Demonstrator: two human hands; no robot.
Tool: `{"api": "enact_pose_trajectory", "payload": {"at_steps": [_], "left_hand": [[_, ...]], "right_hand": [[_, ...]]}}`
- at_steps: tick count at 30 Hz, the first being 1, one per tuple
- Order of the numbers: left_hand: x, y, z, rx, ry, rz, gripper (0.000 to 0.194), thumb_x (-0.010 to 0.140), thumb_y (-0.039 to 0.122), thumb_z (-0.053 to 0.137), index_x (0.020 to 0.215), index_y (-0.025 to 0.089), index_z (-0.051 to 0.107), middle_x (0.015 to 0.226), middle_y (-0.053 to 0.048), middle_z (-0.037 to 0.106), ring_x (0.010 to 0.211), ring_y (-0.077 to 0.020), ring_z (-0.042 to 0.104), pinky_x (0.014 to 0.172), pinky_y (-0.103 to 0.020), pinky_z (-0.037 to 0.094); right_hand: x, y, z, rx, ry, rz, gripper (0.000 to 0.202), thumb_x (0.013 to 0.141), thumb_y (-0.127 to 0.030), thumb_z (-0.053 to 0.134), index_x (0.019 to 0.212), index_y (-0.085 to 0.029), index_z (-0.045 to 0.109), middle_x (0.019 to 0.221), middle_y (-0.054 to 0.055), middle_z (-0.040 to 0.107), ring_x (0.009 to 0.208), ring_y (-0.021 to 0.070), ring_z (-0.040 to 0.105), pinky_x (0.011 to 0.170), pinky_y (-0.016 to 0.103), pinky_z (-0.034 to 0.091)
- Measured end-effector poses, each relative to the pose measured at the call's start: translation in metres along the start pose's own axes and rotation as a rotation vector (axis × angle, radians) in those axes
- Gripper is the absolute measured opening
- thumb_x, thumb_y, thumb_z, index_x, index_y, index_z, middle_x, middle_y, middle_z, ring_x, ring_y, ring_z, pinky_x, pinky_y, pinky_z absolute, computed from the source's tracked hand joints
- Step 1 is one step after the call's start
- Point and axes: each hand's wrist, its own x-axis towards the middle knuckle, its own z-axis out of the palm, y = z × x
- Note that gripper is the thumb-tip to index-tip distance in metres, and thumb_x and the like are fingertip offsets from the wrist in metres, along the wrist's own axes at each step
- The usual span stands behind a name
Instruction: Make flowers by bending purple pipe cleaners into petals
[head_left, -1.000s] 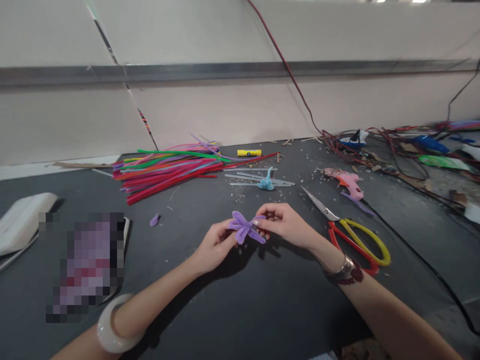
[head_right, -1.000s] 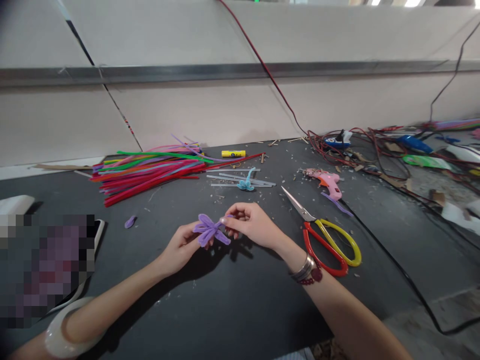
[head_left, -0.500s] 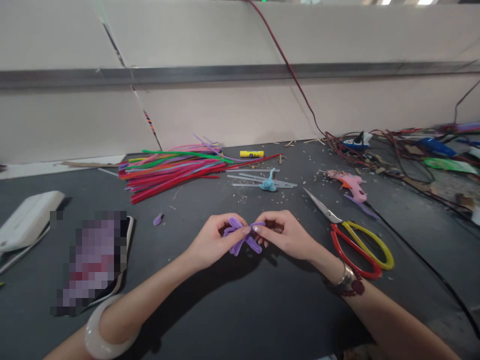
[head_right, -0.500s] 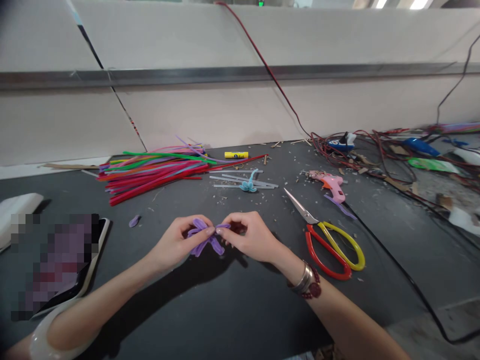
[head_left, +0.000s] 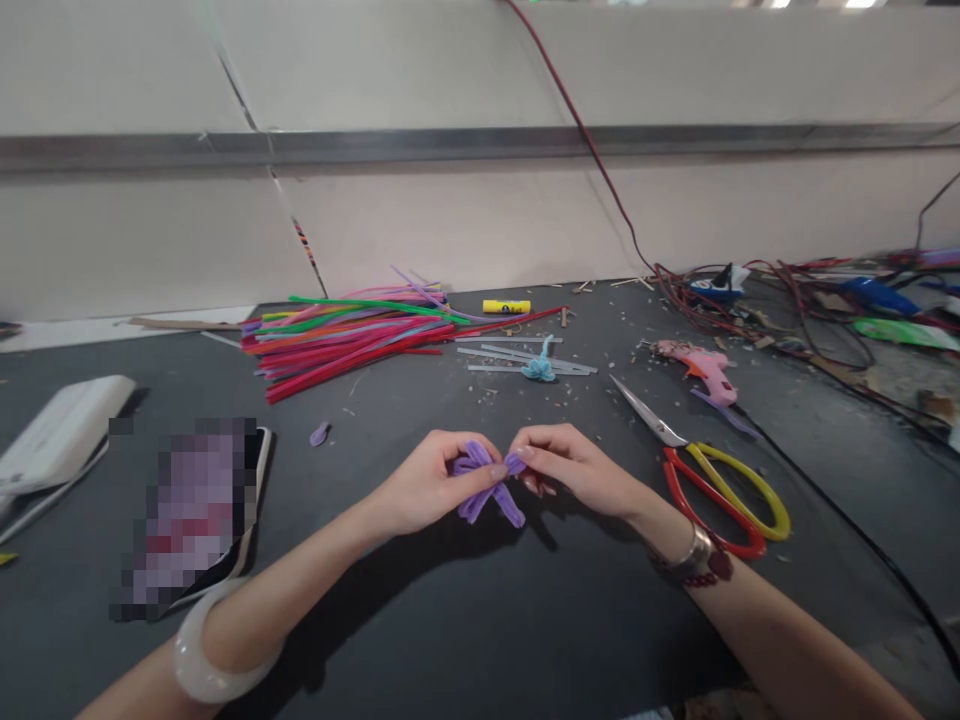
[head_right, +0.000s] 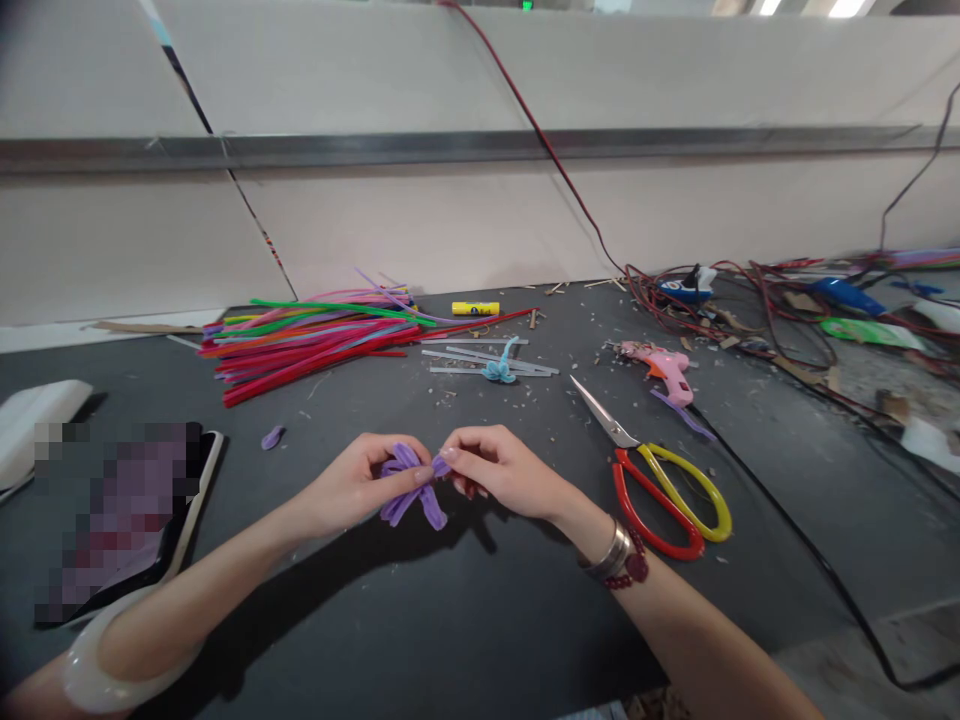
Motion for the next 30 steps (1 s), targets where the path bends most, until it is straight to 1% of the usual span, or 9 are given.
{"api": "enact_pose_trajectory", "payload": {"at_steps": [5, 8, 11, 16, 18, 22, 25, 27, 30], "left_hand": [[-0.001, 0.001, 0.001, 0.015, -0.022, 0.013, 0.021, 0.077, 0.031, 0.056, 0.076, 0.01, 0.061, 0.058, 0.0, 0.053, 0.05, -0.0073, 0.043, 0.048, -0.019, 0.036], [-0.002, 0.0, 0.0, -0.004, -0.044, 0.038, 0.021, 0.077, 0.03, 0.057, 0.078, 0.01, 0.061, 0.061, -0.003, 0.056, 0.053, -0.0084, 0.045, 0.051, -0.021, 0.038], [-0.002, -0.002, 0.0, -0.031, -0.027, 0.047, 0.021, 0.077, 0.031, 0.056, 0.079, 0.01, 0.06, 0.06, -0.002, 0.056, 0.051, -0.0079, 0.045, 0.049, -0.02, 0.036], [0.0, -0.005, -0.001, -0.039, 0.026, 0.029, 0.021, 0.076, 0.032, 0.058, 0.077, 0.011, 0.06, 0.056, 0.0, 0.052, 0.047, -0.0062, 0.042, 0.045, -0.018, 0.033], [0.0, -0.005, -0.001, -0.035, 0.037, 0.034, 0.021, 0.076, 0.032, 0.058, 0.076, 0.011, 0.06, 0.057, 0.0, 0.052, 0.048, -0.006, 0.042, 0.045, -0.018, 0.033], [-0.001, -0.005, 0.001, -0.036, 0.051, 0.043, 0.021, 0.075, 0.033, 0.058, 0.075, 0.011, 0.06, 0.056, 0.0, 0.052, 0.048, -0.0069, 0.043, 0.046, -0.019, 0.034], [-0.001, -0.005, 0.002, -0.061, 0.067, 0.051, 0.021, 0.075, 0.033, 0.059, 0.075, 0.012, 0.061, 0.058, -0.001, 0.055, 0.049, -0.008, 0.045, 0.047, -0.02, 0.035], [0.001, -0.005, 0.001, -0.074, 0.108, 0.062, 0.02, 0.074, 0.032, 0.059, 0.075, 0.012, 0.062, 0.06, -0.001, 0.056, 0.049, -0.0083, 0.045, 0.047, -0.02, 0.035], [0.004, -0.004, 0.0, -0.062, 0.228, 0.087, 0.019, 0.074, 0.031, 0.059, 0.071, 0.012, 0.061, 0.059, 0.0, 0.054, 0.05, -0.0082, 0.044, 0.049, -0.02, 0.035]], "right_hand": [[0.001, 0.008, -0.001, 0.11, -0.023, 0.027, 0.026, 0.083, -0.033, 0.051, 0.068, -0.012, 0.055, 0.055, -0.003, 0.048, 0.047, 0.0042, 0.041, 0.043, 0.017, 0.027], [0.002, 0.016, 0.003, 0.317, -0.044, 0.083, 0.025, 0.082, -0.032, 0.053, 0.068, -0.012, 0.056, 0.055, -0.003, 0.049, 0.046, 0.0041, 0.041, 0.042, 0.017, 0.025], [0.003, 0.019, 0.006, 0.495, -0.072, 0.133, 0.024, 0.081, -0.033, 0.053, 0.069, -0.013, 0.054, 0.053, -0.003, 0.049, 0.043, 0.0042, 0.039, 0.041, 0.017, 0.024], [0.005, 0.013, 0.0, 0.319, 0.043, 0.073, 0.027, 0.084, -0.034, 0.049, 0.069, -0.013, 0.056, 0.054, -0.002, 0.05, 0.045, 0.0048, 0.042, 0.041, 0.017, 0.024], [0.004, 0.013, -0.002, 0.29, 0.038, 0.065, 0.026, 0.084, -0.033, 0.048, 0.071, -0.012, 0.056, 0.057, -0.002, 0.049, 0.047, 0.0048, 0.042, 0.042, 0.017, 0.025], [0.005, 0.019, 0.004, 0.421, -0.037, 0.105, 0.02, 0.083, -0.031, 0.05, 0.073, -0.013, 0.053, 0.055, -0.003, 0.045, 0.047, 0.0053, 0.038, 0.043, 0.018, 0.024], [0.006, 0.02, 0.011, 0.526, -0.052, 0.119, 0.023, 0.083, -0.035, 0.048, 0.07, -0.015, 0.049, 0.051, -0.005, 0.04, 0.044, 0.0054, 0.032, 0.042, 0.019, 0.023], [0.007, 0.017, 0.012, 0.425, 0.004, 0.088, 0.031, 0.082, -0.041, 0.047, 0.066, -0.015, 0.049, 0.051, -0.005, 0.041, 0.044, 0.0055, 0.033, 0.042, 0.019, 0.024], [0.005, 0.011, 0.01, 0.119, 0.086, 0.015, 0.032, 0.078, -0.043, 0.053, 0.068, -0.013, 0.055, 0.056, -0.002, 0.05, 0.049, 0.0066, 0.042, 0.047, 0.02, 0.031]]}}
